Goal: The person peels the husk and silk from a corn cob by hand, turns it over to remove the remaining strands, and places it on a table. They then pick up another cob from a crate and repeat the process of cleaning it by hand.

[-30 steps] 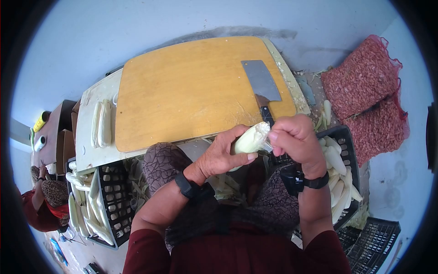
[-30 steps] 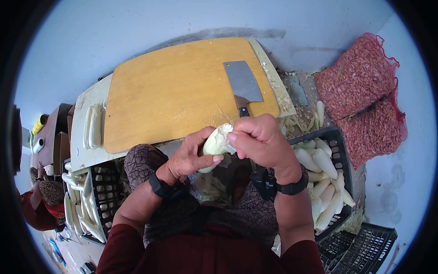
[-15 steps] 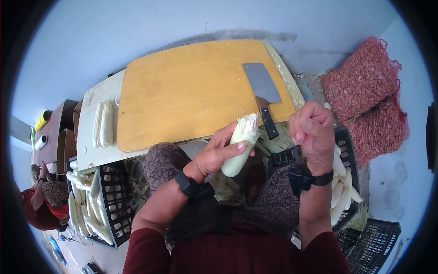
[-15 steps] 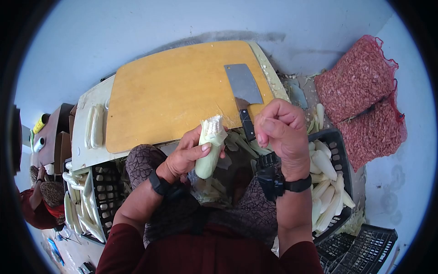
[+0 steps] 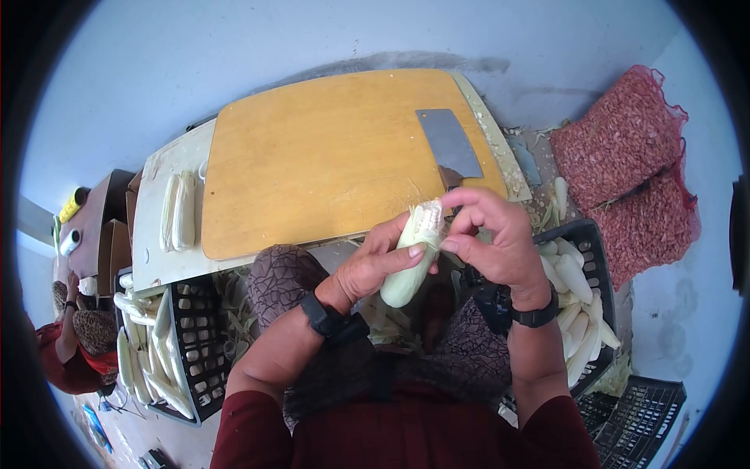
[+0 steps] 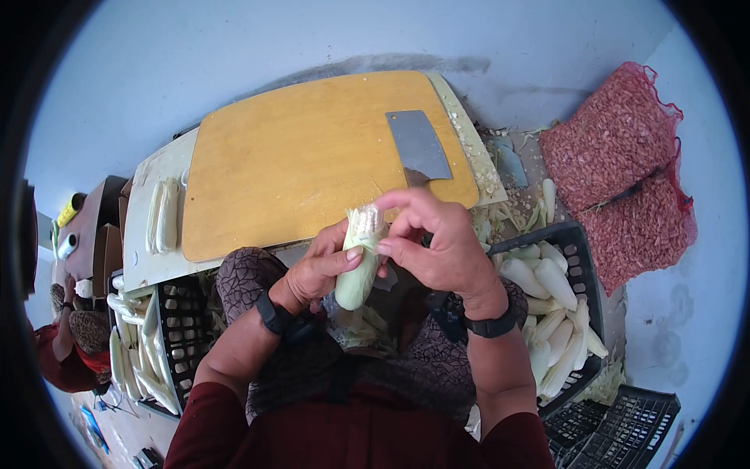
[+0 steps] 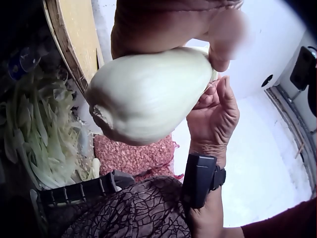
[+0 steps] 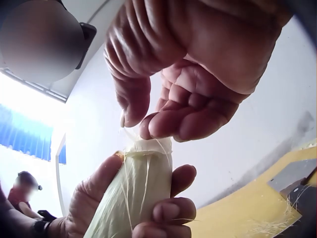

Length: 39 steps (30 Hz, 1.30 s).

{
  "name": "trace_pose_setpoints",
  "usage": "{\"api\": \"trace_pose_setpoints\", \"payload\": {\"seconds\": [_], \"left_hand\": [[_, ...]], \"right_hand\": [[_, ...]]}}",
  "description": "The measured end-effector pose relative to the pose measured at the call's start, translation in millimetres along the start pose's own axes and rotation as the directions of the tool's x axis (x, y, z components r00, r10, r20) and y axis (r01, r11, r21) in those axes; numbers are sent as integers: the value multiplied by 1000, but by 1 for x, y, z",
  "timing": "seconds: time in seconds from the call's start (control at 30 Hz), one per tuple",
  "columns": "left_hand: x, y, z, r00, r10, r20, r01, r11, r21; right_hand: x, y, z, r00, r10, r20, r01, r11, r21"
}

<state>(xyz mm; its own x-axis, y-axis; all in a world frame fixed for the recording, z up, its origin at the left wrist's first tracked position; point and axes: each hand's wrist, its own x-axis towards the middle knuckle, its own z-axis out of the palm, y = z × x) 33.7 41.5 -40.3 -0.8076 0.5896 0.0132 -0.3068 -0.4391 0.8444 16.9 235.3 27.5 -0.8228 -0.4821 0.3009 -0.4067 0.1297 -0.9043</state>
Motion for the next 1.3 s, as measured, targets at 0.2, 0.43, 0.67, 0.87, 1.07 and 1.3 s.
{"api": "trace_pose_setpoints", "payload": {"seconds": [0.2,0.43,0.67,0.87,1.07,1.3], "left_hand": [[-1,0,-2,1000,11,10,-10,999,-50],[-2,6,-1,998,-14,-54,18,997,79],[-2,8,1,1000,23,-8,-23,995,94],[-3,7,0,999,35,-22,-33,996,82],[1,7,-8,979,137,-150,-136,991,22],[11,23,-1,912,330,-243,-353,934,-55]], "right_hand": [[0,3,-3,988,151,15,-148,984,-103],[3,5,4,994,-4,110,38,950,-310],[-2,-5,-15,989,126,79,-133,987,93],[-6,2,-26,998,54,-36,-32,887,460],[-2,-4,-18,978,202,45,-207,951,232],[3,22,17,940,270,209,-262,963,-65]]}}
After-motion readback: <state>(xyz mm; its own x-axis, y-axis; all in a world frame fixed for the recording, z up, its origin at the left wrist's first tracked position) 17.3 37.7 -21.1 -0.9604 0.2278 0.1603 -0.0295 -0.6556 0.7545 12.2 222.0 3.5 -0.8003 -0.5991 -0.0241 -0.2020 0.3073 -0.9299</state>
